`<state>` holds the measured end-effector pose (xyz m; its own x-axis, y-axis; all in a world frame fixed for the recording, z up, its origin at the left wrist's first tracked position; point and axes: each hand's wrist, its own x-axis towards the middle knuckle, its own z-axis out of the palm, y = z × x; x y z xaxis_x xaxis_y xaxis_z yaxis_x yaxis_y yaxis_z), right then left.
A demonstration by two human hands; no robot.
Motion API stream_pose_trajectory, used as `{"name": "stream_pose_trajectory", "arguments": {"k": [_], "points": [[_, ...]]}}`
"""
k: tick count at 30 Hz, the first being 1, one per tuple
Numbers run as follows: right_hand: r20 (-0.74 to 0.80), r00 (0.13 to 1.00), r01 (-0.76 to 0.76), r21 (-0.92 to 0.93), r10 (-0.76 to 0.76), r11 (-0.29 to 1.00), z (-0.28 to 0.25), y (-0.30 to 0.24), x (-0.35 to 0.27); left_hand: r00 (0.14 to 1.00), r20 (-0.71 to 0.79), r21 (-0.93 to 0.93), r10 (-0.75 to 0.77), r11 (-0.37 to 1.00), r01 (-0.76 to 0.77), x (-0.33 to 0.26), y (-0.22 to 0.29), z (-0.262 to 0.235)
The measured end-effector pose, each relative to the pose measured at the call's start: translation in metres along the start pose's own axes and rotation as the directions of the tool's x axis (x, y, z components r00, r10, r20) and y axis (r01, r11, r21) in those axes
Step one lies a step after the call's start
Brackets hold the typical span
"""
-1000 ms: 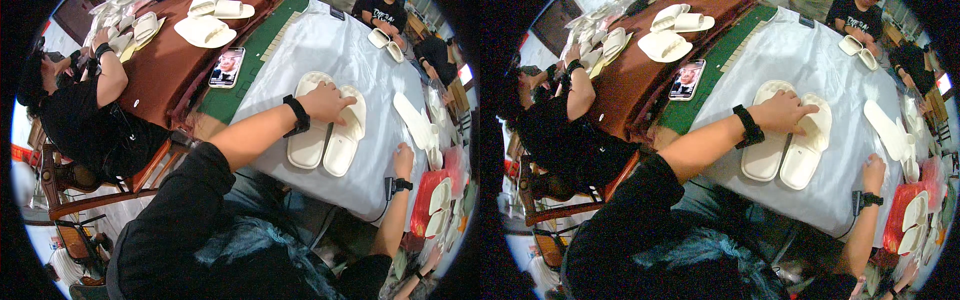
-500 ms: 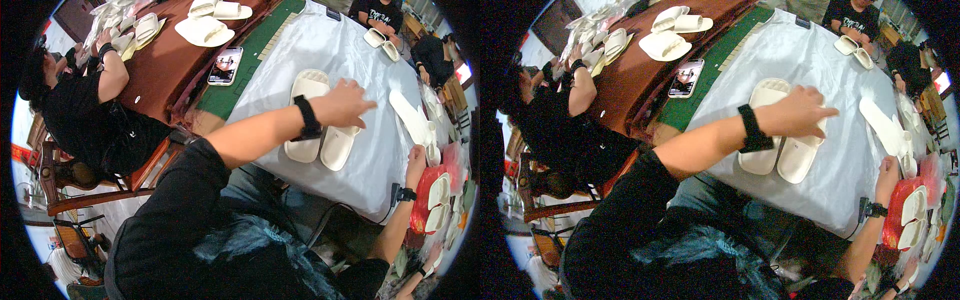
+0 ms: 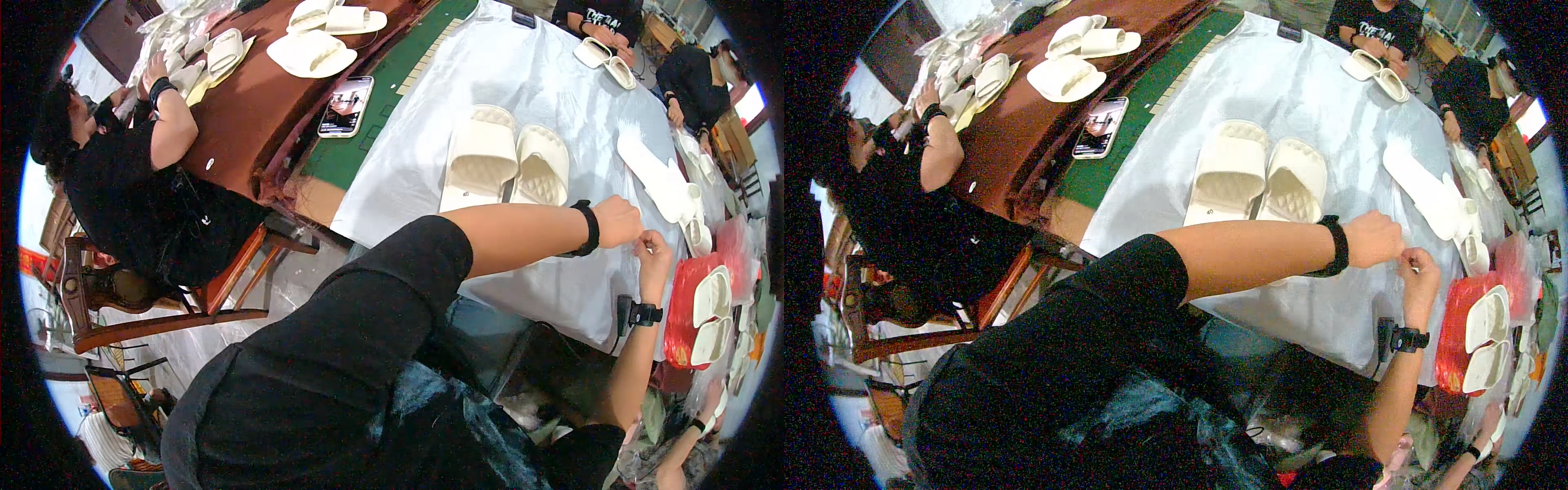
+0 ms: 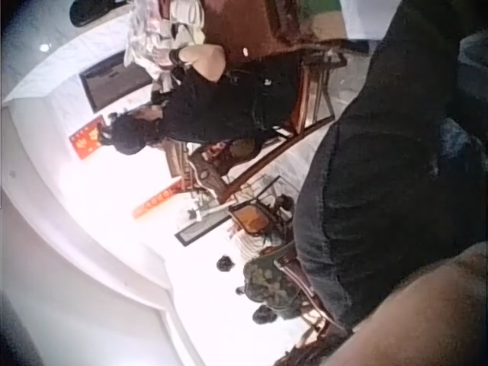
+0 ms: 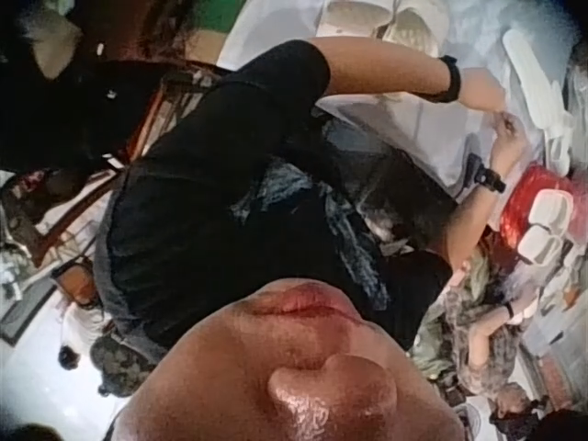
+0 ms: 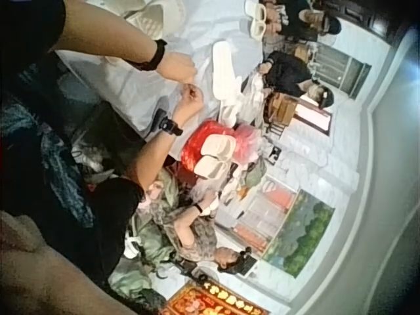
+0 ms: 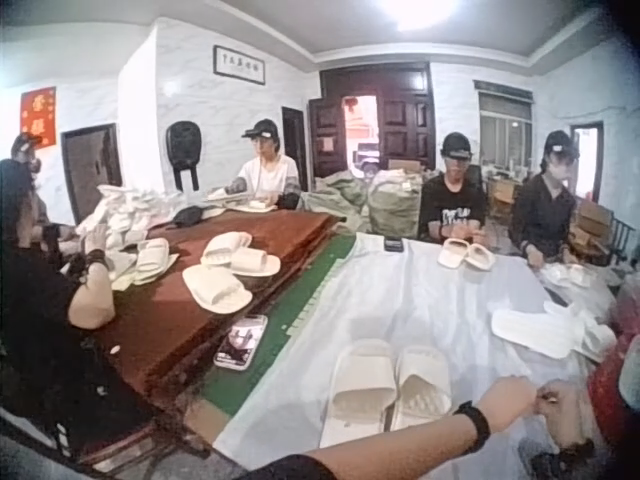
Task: Inspecting and matching components for white and pink slippers in a manufacturing workshop.
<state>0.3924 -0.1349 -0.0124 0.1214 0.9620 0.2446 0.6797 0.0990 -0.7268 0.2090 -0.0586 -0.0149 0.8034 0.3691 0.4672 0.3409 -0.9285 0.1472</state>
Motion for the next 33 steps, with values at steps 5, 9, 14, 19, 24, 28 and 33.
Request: {"name": "stream_pose_trajectory", "arguments": {"k": [5, 9, 14, 19, 24, 28, 33], "points": [[0.022, 1.000, 0.004, -0.008, -0.004, 1.000, 0.007, -0.008, -0.002, 1.000, -0.008, 0.003, -0.009, 1.000, 0.009, -0.001, -0.009, 0.007], [0.038, 0.999, 0.026, -0.038, -0.025, 0.999, 0.010, -0.012, -0.001, 1.000, -0.025, -0.002, -0.001, 1.000, 0.001, 0.000, -0.010, 0.011], [0.028, 0.997, 0.078, -0.106, -0.075, 0.991, 0.011, -0.004, 0.001, 0.996, -0.084, -0.061, 0.001, 0.998, -0.006, 0.000, -0.004, 0.012], [-0.006, 0.998, 0.059, -0.241, -0.062, 0.969, 0.009, -0.001, 0.001, 0.995, -0.104, -0.067, 0.003, 0.998, -0.010, 0.002, -0.005, 0.014], [0.062, 0.994, -0.073, -0.188, 0.086, 0.979, 0.006, -0.011, -0.003, 0.998, -0.059, -0.036, 0.030, 0.999, -0.032, 0.002, -0.008, 0.021], [0.023, 0.979, 0.200, -0.332, -0.204, 0.922, 0.009, -0.003, -0.005, 1.000, 0.005, -0.055, -0.008, 0.998, 0.008, -0.001, -0.012, 0.029], [0.089, 0.968, 0.246, -0.528, -0.235, 0.813, 0.006, 0.010, -0.008, 0.991, 0.130, 0.093, -0.009, 0.996, -0.003, -0.003, -0.013, 0.041]]}}
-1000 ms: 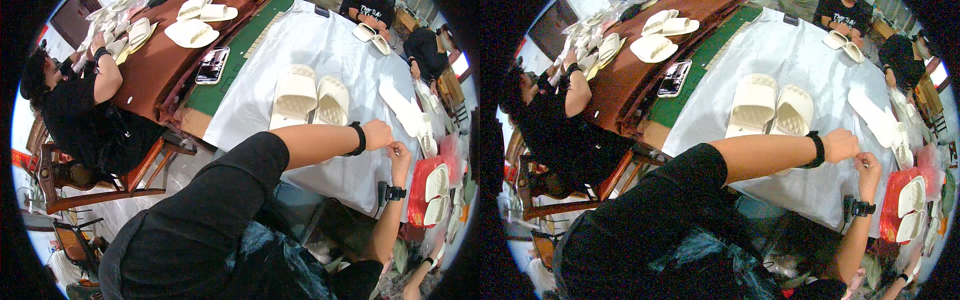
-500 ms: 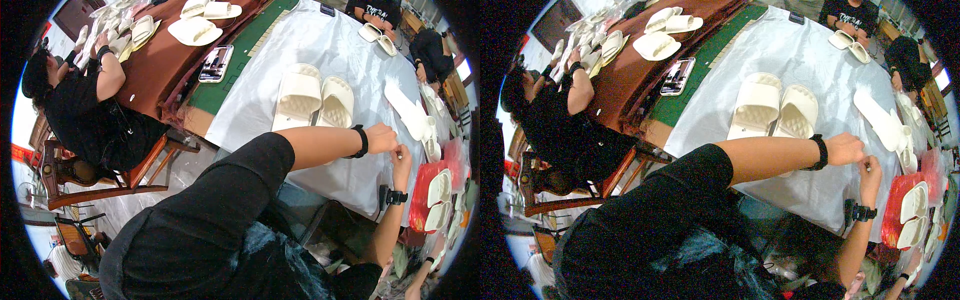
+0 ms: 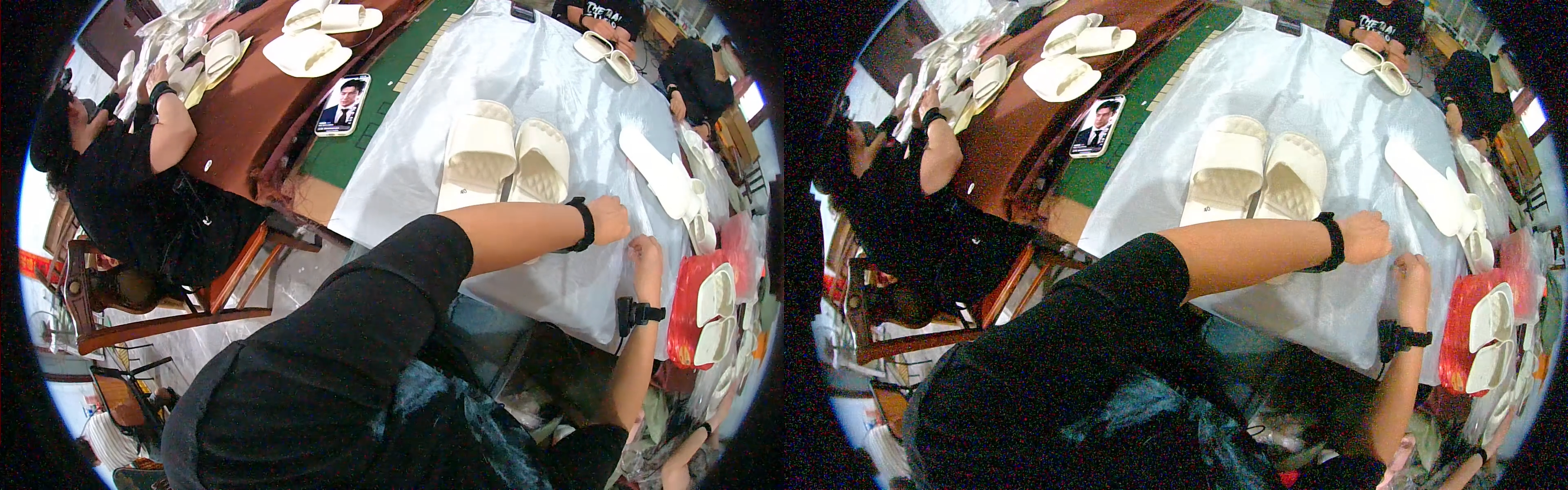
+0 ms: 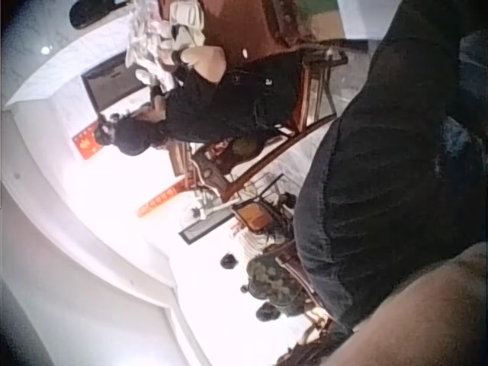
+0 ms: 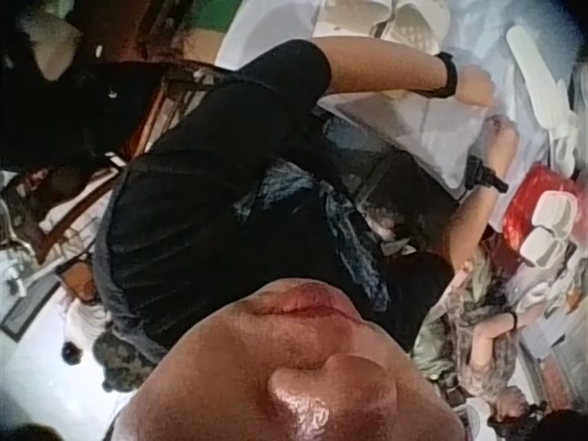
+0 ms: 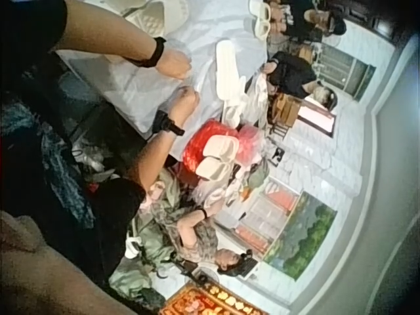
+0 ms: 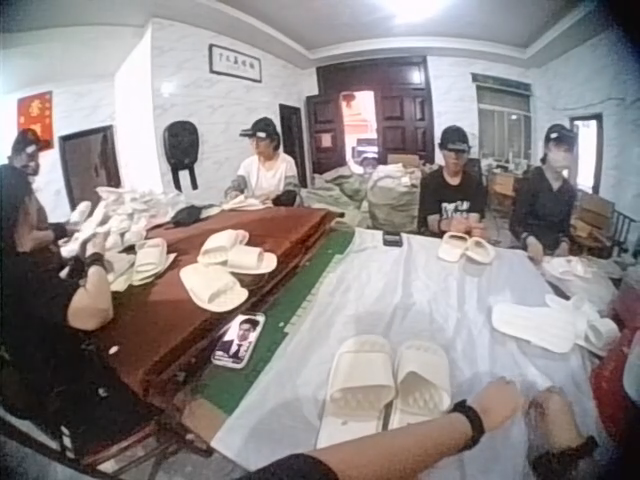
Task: Inspecting and matching components for white and pink slippers in a manufacturing workshop.
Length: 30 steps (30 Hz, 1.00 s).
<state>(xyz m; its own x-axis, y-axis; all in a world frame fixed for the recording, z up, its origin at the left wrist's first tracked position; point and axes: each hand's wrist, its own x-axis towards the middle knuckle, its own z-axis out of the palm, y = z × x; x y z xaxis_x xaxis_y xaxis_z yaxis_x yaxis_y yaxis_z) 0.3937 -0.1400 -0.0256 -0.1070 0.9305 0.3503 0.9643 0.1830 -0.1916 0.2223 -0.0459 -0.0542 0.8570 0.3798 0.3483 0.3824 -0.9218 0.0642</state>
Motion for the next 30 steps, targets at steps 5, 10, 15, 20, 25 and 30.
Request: {"name": "stream_pose_trajectory", "arguments": {"k": [5, 10, 15, 20, 25, 30], "points": [[-0.072, 0.995, -0.073, -0.021, 0.071, 0.997, -0.006, 0.000, -0.001, 0.998, -0.058, -0.027, -0.016, 1.000, 0.015, -0.003, 0.000, 0.003], [0.007, 0.990, -0.137, -0.168, 0.140, 0.976, -0.010, 0.004, -0.005, 0.987, -0.158, -0.050, 0.030, 0.998, -0.038, -0.003, -0.002, -0.004], [-0.002, 0.987, -0.158, -0.128, 0.159, 0.979, -0.018, 0.008, -0.013, 0.978, -0.208, 0.023, 0.019, 1.000, -0.015, 0.000, 0.000, -0.013], [0.001, 0.981, -0.191, -0.079, 0.192, 0.978, -0.031, 0.009, -0.011, 0.973, -0.229, 0.040, -0.001, 0.999, 0.011, -0.003, -0.004, -0.018], [0.019, 0.983, -0.184, 0.052, 0.183, 0.982, -0.033, 0.008, -0.013, 0.971, -0.238, 0.005, -0.030, 0.999, 0.032, -0.003, -0.006, -0.021], [-0.065, 0.995, -0.071, 0.134, 0.080, 0.988, -0.031, 0.004, -0.010, 0.975, -0.221, -0.046, 0.038, 0.998, -0.050, -0.003, 0.003, -0.021]]}}
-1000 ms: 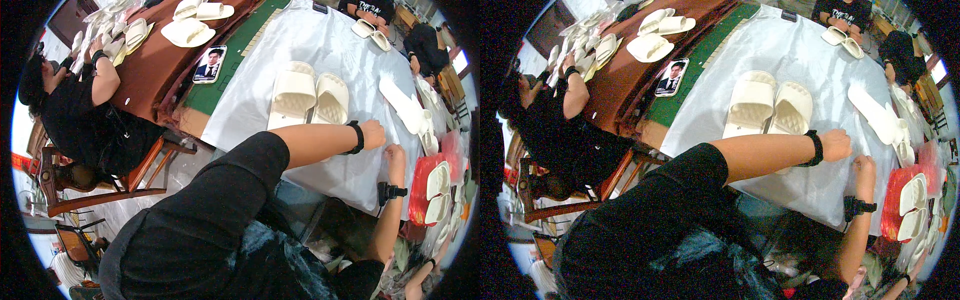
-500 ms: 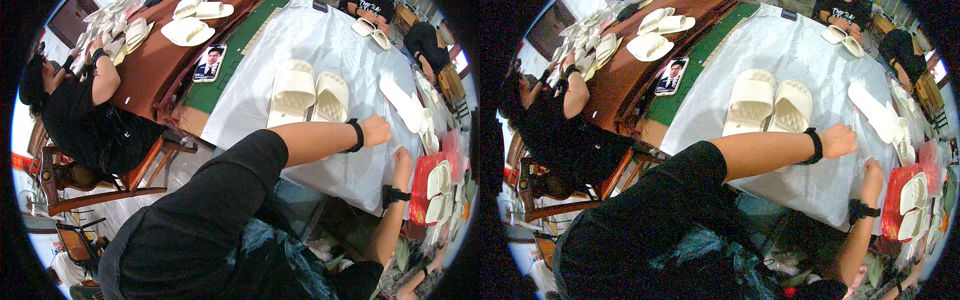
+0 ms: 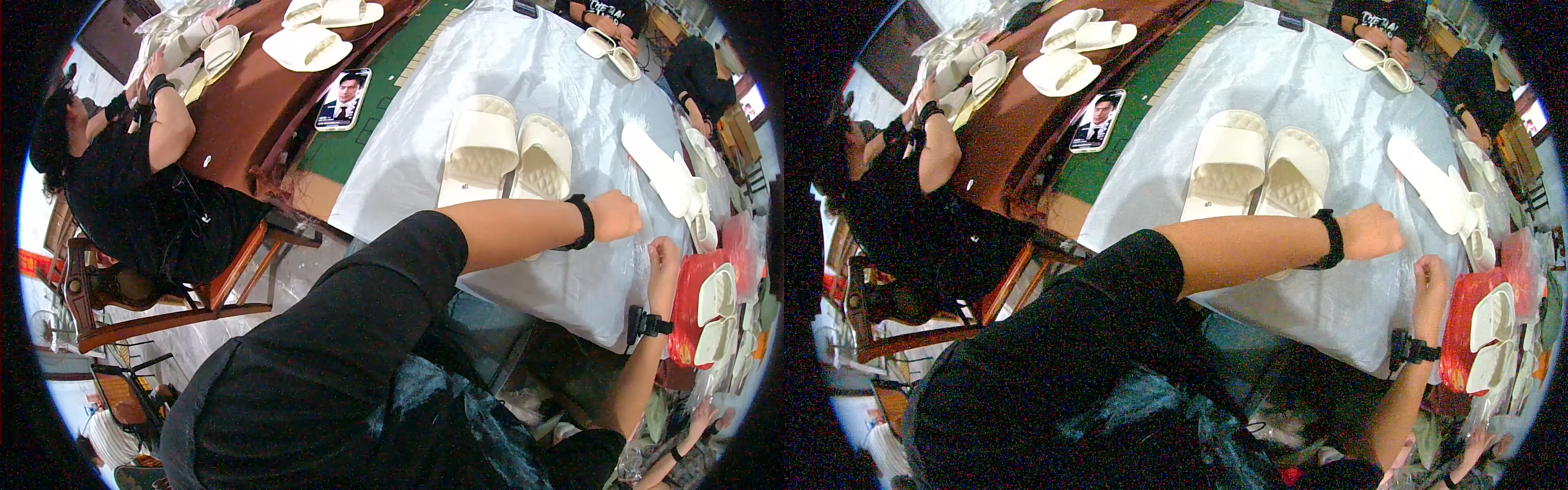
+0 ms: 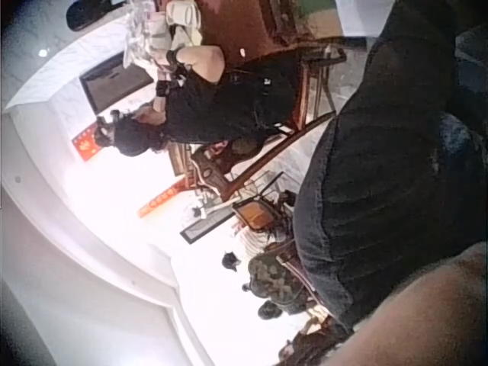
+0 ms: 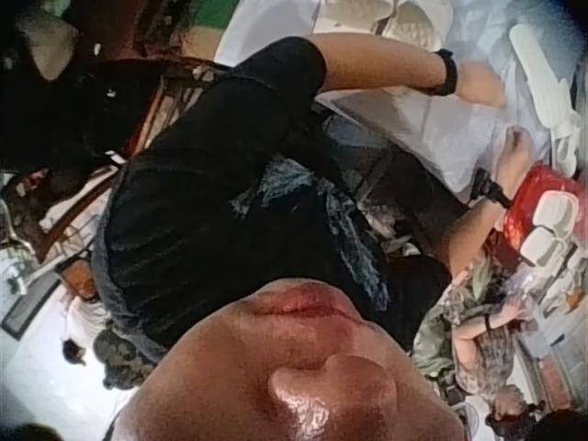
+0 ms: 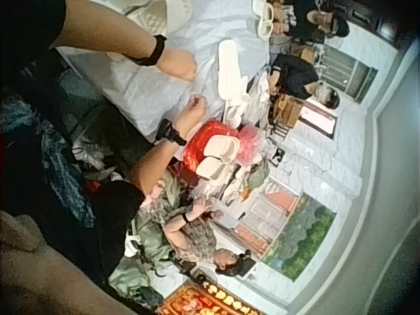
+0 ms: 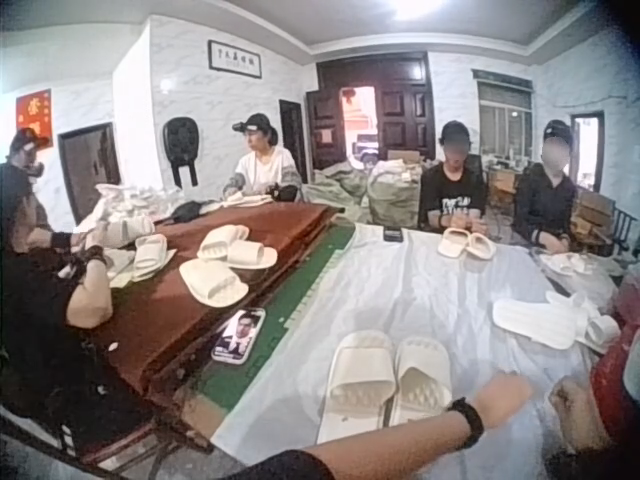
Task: Inspecting and matching components for white and pink slippers in a manufacturing workshop.
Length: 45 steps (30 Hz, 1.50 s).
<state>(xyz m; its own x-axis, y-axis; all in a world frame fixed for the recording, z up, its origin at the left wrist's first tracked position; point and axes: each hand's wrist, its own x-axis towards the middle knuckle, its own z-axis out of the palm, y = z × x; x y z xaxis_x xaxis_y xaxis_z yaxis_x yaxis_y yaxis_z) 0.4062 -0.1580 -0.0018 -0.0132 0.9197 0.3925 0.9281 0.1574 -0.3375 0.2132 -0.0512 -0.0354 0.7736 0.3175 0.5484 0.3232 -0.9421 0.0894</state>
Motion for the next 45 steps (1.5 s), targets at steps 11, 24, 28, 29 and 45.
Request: {"name": "stream_pose_trajectory", "arguments": {"k": [11, 24, 28, 29, 45], "points": [[-0.024, 0.990, -0.122, 0.345, 0.138, 0.930, -0.015, -0.046, 0.004, 0.941, -0.310, -0.276, -0.139, 0.960, 0.051, -0.001, 0.017, -0.017], [0.139, 0.958, -0.280, 0.634, 0.251, 0.720, -0.012, -0.089, -0.017, 0.721, 0.498, -0.860, -0.482, -0.381, 0.339, -0.011, 0.028, -0.030], [0.033, 0.990, -0.143, 0.278, 0.140, 0.950, -0.012, -0.072, 0.009, 0.626, 0.606, -0.784, -0.492, -0.503, 0.363, -0.023, 0.024, -0.031], [0.028, 0.995, 0.089, 0.208, -0.097, 0.974, -0.009, -0.066, 0.016, 0.627, 0.605, -0.784, -0.491, -0.503, 0.363, -0.027, 0.025, -0.032], [0.344, 0.938, -0.108, 0.162, 0.046, 0.981, 0.043, 0.036, 0.055, 0.805, 0.589, -0.766, -0.062, -0.359, 0.533, -0.126, 0.069, -0.157]]}}
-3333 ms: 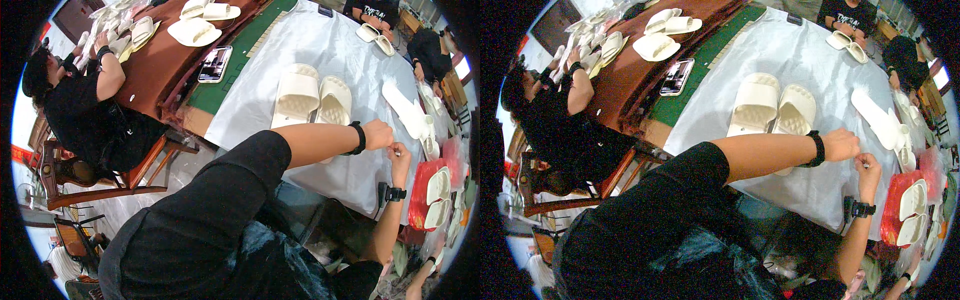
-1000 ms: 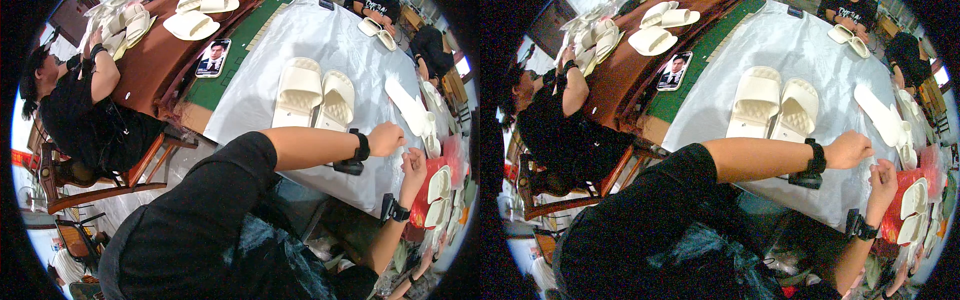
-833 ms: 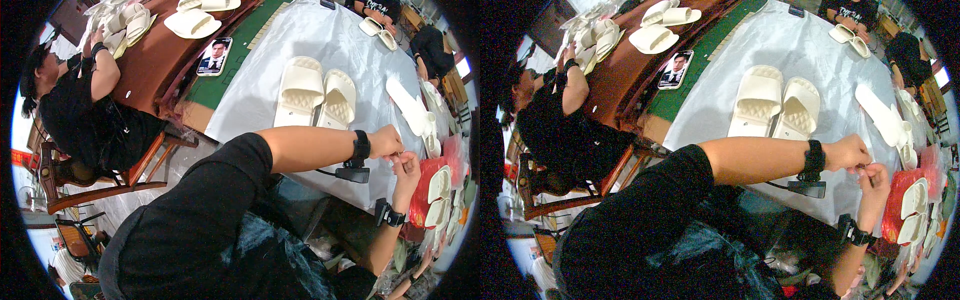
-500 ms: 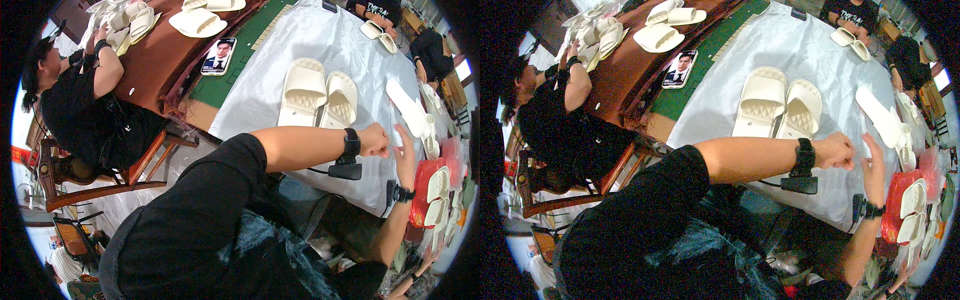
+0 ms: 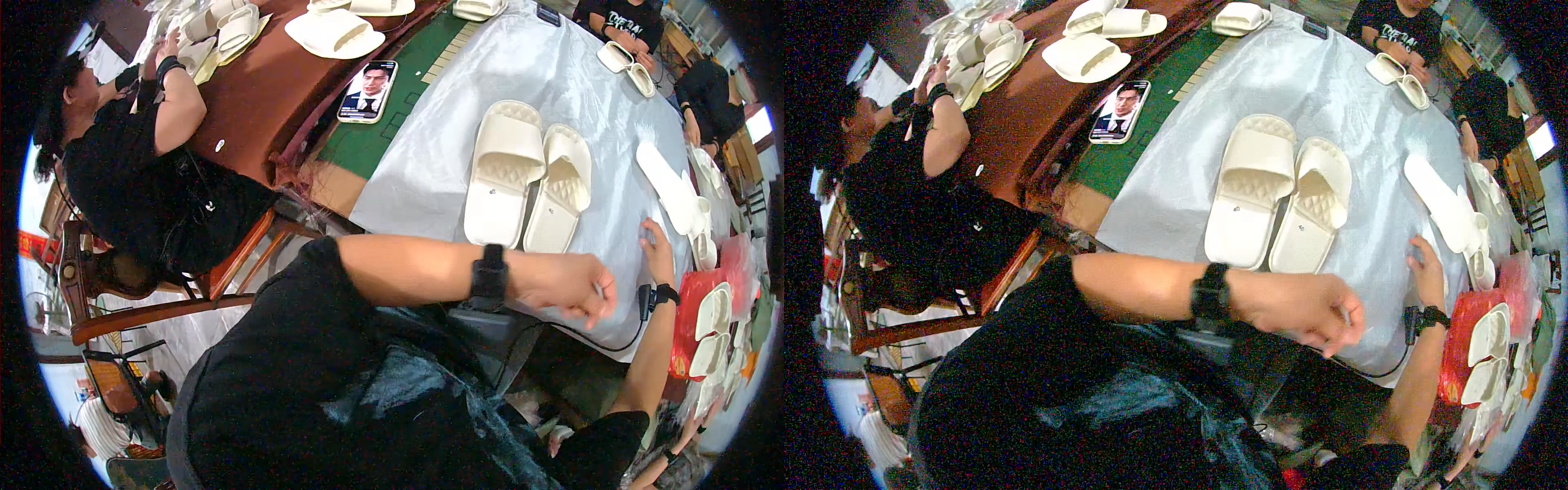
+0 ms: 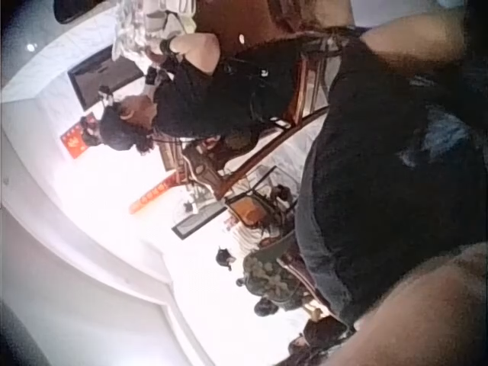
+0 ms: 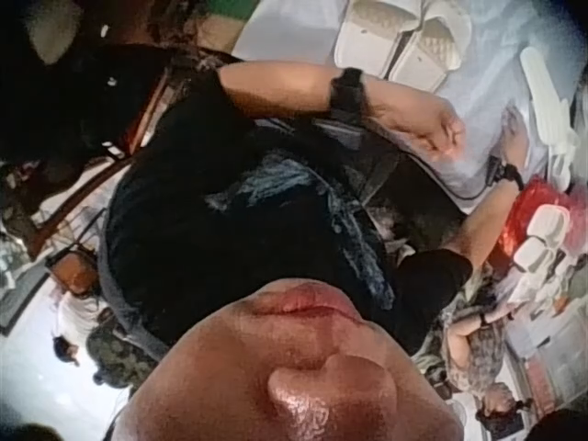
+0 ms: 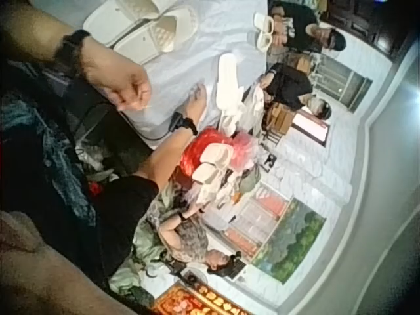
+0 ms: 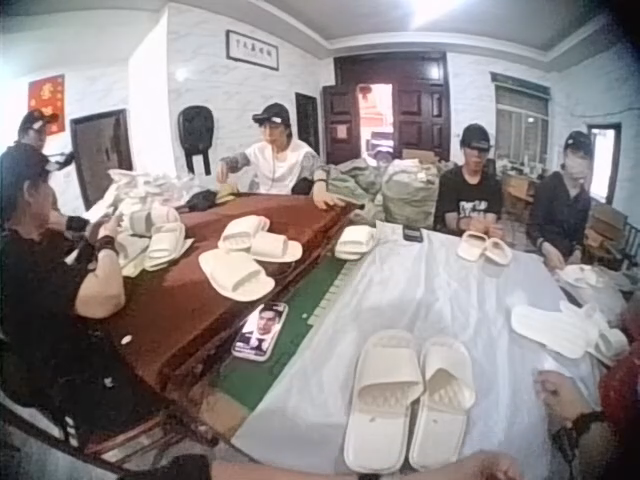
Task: Inspecting and matching components for white and pink slippers in a manufacturing workshop.
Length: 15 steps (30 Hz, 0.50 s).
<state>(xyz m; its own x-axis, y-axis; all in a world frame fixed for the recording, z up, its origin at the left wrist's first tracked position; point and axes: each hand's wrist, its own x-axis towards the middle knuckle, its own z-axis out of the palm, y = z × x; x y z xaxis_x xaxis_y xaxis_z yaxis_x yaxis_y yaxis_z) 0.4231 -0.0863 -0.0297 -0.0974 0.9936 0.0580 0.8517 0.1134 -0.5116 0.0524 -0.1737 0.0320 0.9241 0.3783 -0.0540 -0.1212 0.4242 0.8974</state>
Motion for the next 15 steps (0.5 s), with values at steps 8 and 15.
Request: {"name": "stream_pose_trajectory", "arguments": {"k": [8, 15], "points": [[-0.105, 0.977, 0.130, -0.402, -0.187, 0.906, -0.007, -0.061, -0.008, 0.997, -0.072, 0.182, 0.040, 0.983, -0.027, -0.085, 0.004, -0.007], [0.006, 0.986, 0.144, 0.487, -0.168, 0.862, 0.022, -0.229, -0.081, 0.957, -0.243, 0.475, 0.158, 0.880, -0.025, -0.123, 0.003, -0.017]]}}
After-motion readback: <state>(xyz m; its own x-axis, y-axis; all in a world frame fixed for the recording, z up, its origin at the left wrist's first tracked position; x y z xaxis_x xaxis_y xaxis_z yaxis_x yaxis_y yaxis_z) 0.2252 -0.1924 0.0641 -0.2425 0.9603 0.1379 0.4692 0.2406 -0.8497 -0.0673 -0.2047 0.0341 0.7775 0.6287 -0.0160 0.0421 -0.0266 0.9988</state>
